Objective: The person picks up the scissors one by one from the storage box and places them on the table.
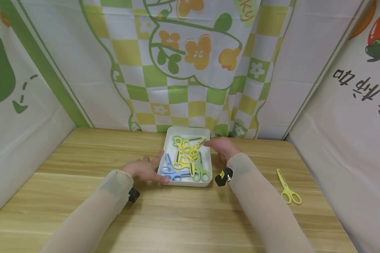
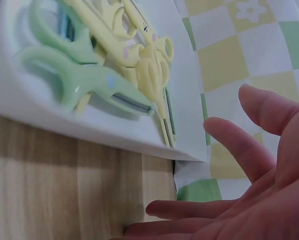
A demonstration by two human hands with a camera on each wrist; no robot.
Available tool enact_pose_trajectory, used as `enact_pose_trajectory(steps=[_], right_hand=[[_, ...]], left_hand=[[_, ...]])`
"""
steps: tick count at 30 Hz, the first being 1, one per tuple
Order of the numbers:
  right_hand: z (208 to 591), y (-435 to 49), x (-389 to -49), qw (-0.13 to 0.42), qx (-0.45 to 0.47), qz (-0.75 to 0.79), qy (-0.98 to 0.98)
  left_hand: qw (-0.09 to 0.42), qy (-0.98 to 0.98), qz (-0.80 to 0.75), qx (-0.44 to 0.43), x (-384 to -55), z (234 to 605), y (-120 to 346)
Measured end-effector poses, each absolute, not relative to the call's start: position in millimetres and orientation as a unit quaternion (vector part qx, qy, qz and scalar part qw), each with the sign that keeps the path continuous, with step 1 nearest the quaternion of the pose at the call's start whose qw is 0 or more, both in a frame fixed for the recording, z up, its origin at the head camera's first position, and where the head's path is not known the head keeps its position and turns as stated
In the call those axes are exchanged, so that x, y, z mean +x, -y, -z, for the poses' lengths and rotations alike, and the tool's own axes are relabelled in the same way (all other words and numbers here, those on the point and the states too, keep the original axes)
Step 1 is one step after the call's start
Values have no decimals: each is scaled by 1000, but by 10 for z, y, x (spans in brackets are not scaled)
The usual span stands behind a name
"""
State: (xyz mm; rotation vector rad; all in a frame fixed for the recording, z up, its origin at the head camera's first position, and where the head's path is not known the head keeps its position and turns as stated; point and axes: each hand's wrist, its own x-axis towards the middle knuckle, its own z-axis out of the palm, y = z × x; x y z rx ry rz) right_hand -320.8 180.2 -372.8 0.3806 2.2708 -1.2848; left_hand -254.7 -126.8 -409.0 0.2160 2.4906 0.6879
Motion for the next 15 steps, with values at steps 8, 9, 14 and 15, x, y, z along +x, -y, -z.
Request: enact_pose_trajectory(steps=[8, 9, 14, 15], right_hand=[[3752, -1612, -3322, 250, 125, 451, -848], [3760, -1597, -3337, 245, 119, 435, -858], [3775, -1528, -3390, 230, 108, 392, -884], [3771, -1515, -3397, 230, 108, 387, -886]], left_hand=[[283, -923, -251, 74, -2565, 4101, 1258], [282, -922, -254, 76, -2564, 4107, 1259], [272, -923, -260, 82, -2556, 4107, 1266], [271, -923, -259, 82, -2560, 4108, 1265]])
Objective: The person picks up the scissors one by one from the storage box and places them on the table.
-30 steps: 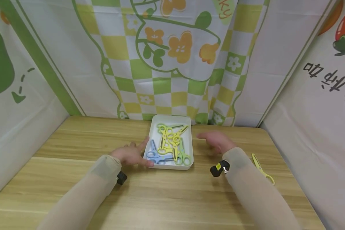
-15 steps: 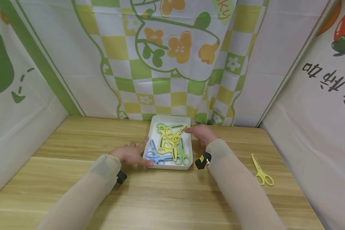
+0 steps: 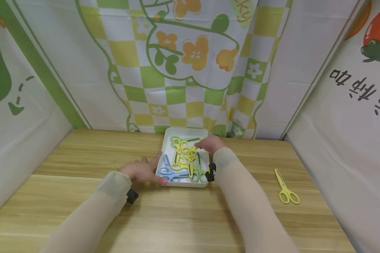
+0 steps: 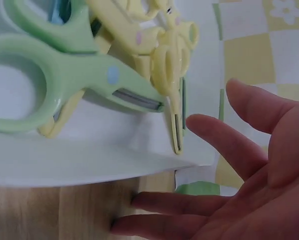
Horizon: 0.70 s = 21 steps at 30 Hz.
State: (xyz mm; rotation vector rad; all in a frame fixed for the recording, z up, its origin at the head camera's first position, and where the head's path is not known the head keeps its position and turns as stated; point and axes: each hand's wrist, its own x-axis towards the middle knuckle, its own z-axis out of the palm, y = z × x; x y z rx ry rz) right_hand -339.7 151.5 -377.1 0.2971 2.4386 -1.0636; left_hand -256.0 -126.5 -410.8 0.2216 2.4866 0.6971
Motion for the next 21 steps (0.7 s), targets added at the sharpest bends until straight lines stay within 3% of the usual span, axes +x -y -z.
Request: enact_pose_trajectory(steps=[4, 21], right_hand=[[3766, -1433, -3412, 235, 86, 360, -899], [3832, -1207, -3430, 151, 22, 138, -979]], left_hand=[[270, -924, -256, 83, -2569, 4116, 1263], [271, -923, -260, 85, -2543, 4074, 1271]])
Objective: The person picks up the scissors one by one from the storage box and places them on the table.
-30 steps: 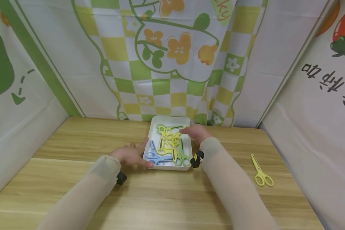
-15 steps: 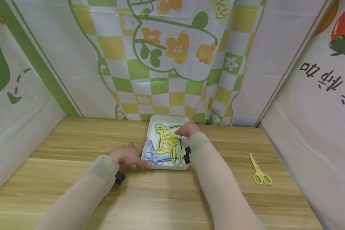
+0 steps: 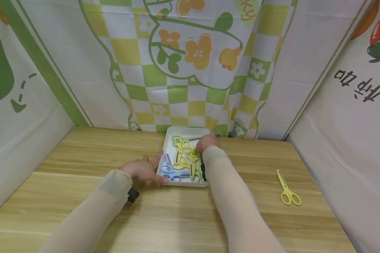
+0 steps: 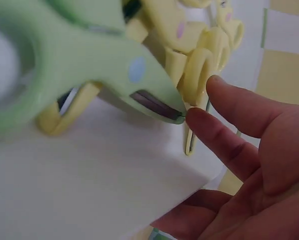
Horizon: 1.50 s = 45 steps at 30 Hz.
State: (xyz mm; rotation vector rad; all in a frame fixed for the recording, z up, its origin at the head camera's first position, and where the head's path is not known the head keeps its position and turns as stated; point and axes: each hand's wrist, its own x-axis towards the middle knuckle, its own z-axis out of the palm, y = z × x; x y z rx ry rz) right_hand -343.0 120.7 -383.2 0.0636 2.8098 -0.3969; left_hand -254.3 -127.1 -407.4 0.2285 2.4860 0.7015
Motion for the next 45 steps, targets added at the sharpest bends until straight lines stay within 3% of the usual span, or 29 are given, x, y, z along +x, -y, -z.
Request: enact_pose_trajectory(steps=[18, 30, 39, 45], right_hand=[[3867, -1239, -3410, 149, -15, 72, -986], [3815, -1426, -3534, 201, 20, 182, -962], [3719, -1599, -3539, 327, 90, 373, -863], [3717, -1706, -3539, 317, 75, 382, -865]], left_hand=[[280, -920, -263, 80, -2538, 4059, 1244], [279, -921, -258, 86, -2548, 4065, 1253], [279, -921, -261, 82, -2529, 4066, 1256], [273, -923, -257, 83, -2526, 4064, 1264]])
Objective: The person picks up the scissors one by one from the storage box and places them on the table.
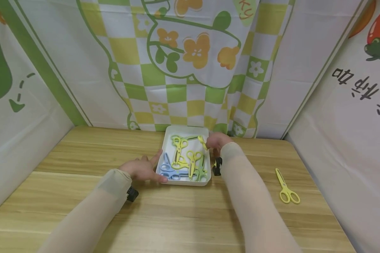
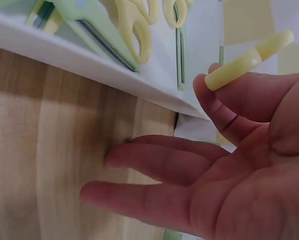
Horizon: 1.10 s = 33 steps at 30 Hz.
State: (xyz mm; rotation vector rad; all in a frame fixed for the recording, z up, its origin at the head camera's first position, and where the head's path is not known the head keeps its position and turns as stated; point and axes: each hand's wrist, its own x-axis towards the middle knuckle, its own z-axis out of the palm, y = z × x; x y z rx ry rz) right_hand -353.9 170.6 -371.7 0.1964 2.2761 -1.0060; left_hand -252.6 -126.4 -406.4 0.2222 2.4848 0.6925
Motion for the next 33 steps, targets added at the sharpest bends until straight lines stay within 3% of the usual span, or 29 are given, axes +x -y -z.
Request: enact_pose_trajectory(steps=[7, 28, 33], right_hand=[[3796, -1829, -3460, 318, 99, 455, -826], [3916, -2045, -3121, 237, -37, 414, -878], [3942, -2184, -3020, 249, -39, 437, -864]], left_hand=[[270, -926, -251, 82, -2530, 4060, 1274], [270, -924, -260, 80, -2522, 4089, 1269], [272, -922, -265, 78, -2511, 4072, 1262]])
